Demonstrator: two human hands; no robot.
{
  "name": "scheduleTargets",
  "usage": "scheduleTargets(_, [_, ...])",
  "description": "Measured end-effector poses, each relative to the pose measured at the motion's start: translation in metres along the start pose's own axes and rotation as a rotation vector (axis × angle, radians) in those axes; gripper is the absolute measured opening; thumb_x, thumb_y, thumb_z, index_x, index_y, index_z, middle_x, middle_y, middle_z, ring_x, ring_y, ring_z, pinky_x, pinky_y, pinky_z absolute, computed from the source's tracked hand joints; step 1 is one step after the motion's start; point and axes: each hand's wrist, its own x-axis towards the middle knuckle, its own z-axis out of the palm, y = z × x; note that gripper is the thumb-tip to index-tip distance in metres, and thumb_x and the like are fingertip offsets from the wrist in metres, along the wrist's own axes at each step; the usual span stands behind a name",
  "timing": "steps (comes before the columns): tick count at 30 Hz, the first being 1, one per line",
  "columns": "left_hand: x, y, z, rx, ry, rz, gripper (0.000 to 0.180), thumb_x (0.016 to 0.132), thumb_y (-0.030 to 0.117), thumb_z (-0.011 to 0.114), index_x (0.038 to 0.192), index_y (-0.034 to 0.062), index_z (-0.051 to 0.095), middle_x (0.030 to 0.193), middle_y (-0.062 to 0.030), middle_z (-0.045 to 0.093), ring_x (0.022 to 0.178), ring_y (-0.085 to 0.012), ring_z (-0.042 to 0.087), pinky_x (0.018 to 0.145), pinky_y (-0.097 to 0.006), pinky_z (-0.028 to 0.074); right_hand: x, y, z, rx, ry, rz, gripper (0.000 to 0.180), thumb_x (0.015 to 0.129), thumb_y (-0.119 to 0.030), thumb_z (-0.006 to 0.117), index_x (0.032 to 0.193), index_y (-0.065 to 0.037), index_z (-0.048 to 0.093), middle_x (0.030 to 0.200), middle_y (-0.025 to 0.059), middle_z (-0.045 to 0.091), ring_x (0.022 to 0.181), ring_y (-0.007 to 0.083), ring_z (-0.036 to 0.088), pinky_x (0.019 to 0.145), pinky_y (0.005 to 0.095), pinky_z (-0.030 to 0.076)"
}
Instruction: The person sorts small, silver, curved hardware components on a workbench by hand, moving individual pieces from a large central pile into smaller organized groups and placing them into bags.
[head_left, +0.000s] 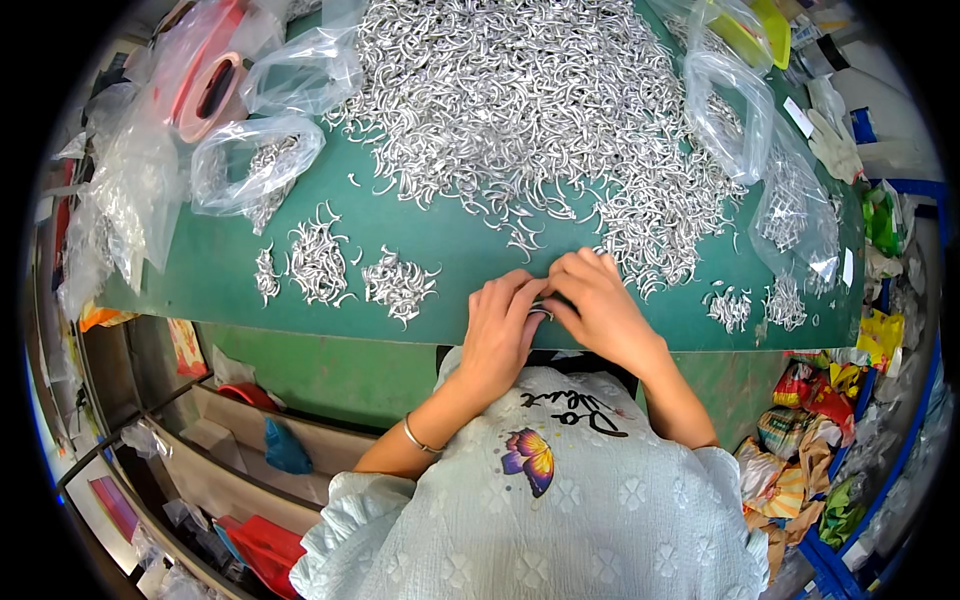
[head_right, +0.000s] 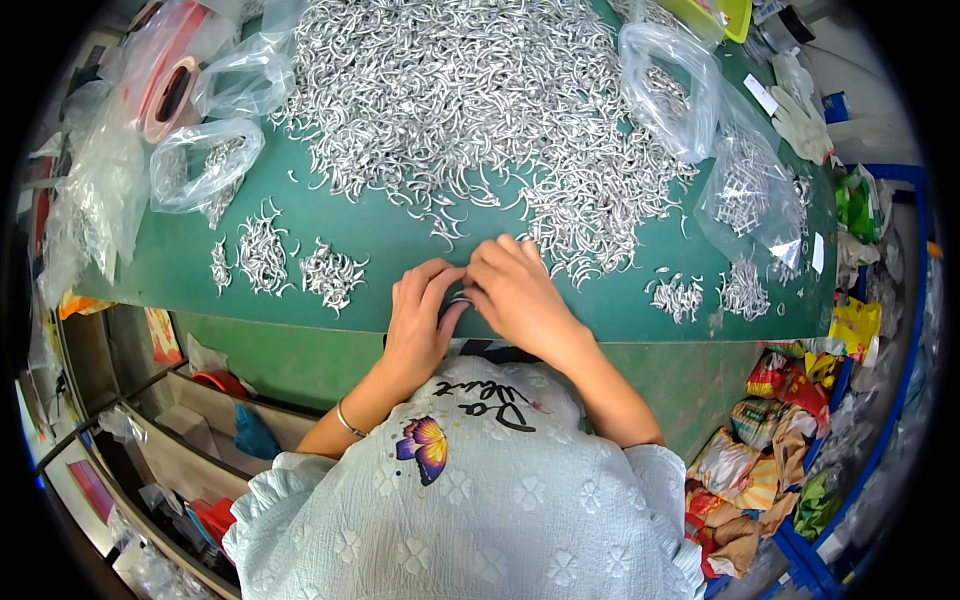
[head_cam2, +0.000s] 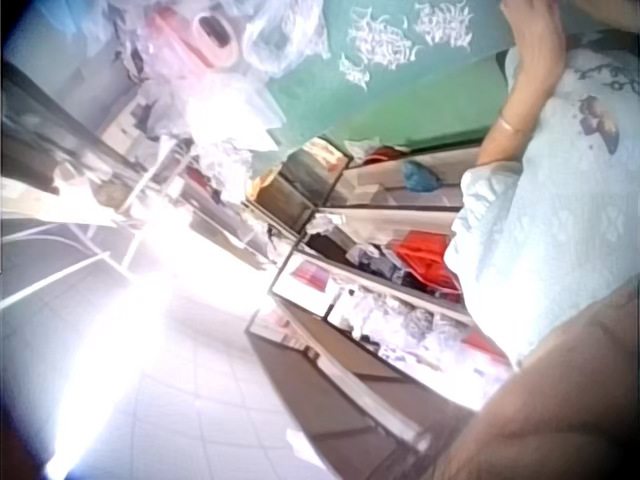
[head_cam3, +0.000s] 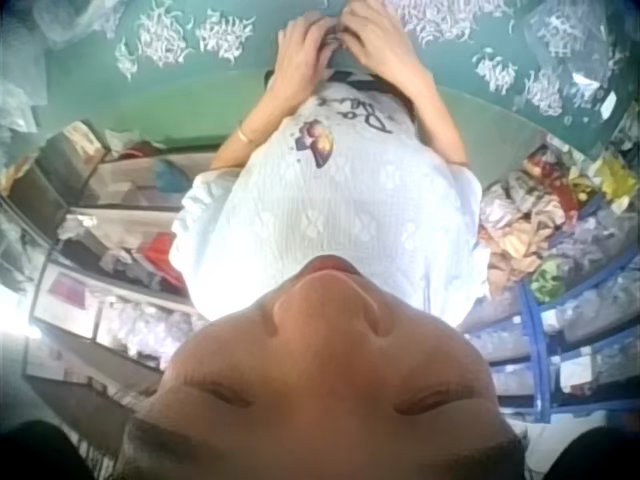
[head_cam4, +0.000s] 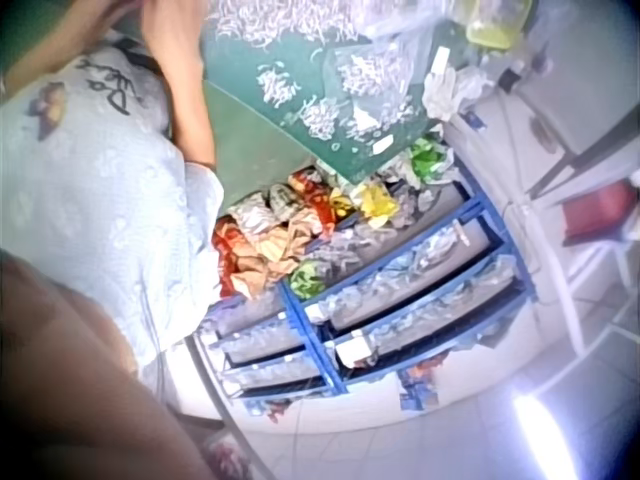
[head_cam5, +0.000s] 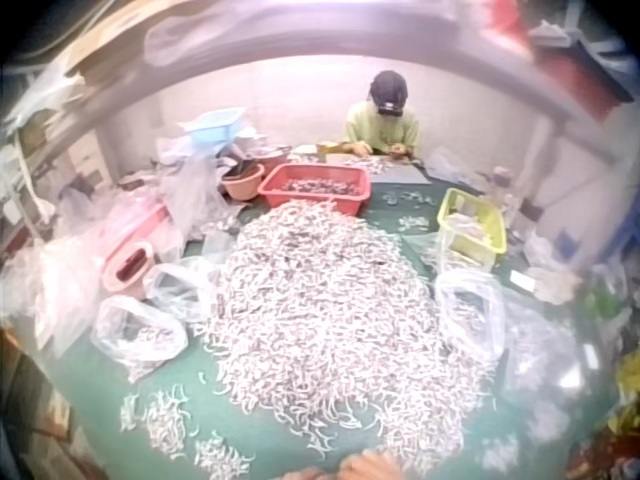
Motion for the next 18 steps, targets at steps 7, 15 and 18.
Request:
scheduleTargets(7, [-0.003,-0.009,0.003,0.105,-0.1,0.114,0.027,0.076,0.0,0.07,0.103,0.0042,0.065,0.101,-0.0076,0.058,0.094,-0.0266,0.054,0.08,-0.039,0.038,0.04,0.005,0.015,-0.127,0.294,-0.034,0.033,0.078,-0.009,0.073,0.108,-0.004,0.06,0.104,0.0103,0.056,0.096,0.0289,0.052,0.083,0.0391,0.041])
scheduleTargets(15, [-0.004,-0.006,-0.001,0.09,-0.098,0.078,0.023,0.077,0.0,0.07,0.099,0.0057,0.065,0.097,-0.0066,0.057,0.089,-0.0256,0.054,0.08,-0.038,0.037,0.026,0.023,-0.01,-0.243,0.24,0.105,0.01,0.082,-0.004,0.065,0.091,-0.003,0.062,0.089,0.0105,0.061,0.089,0.0288,0.058,0.08,0.0388,0.042])
scheduleTargets(18, [-0.004,-0.005,0.0,0.091,-0.085,0.068,0.023,0.077,0.0,0.07,0.098,0.0063,0.065,0.096,-0.0063,0.057,0.089,-0.0251,0.054,0.08,-0.038,0.037,0.024,0.028,-0.023,-0.084,0.308,0.181,0.008,0.084,-0.003,0.065,0.091,-0.003,0.063,0.083,0.0122,0.065,0.082,0.0306,0.061,0.078,0.0399,0.044])
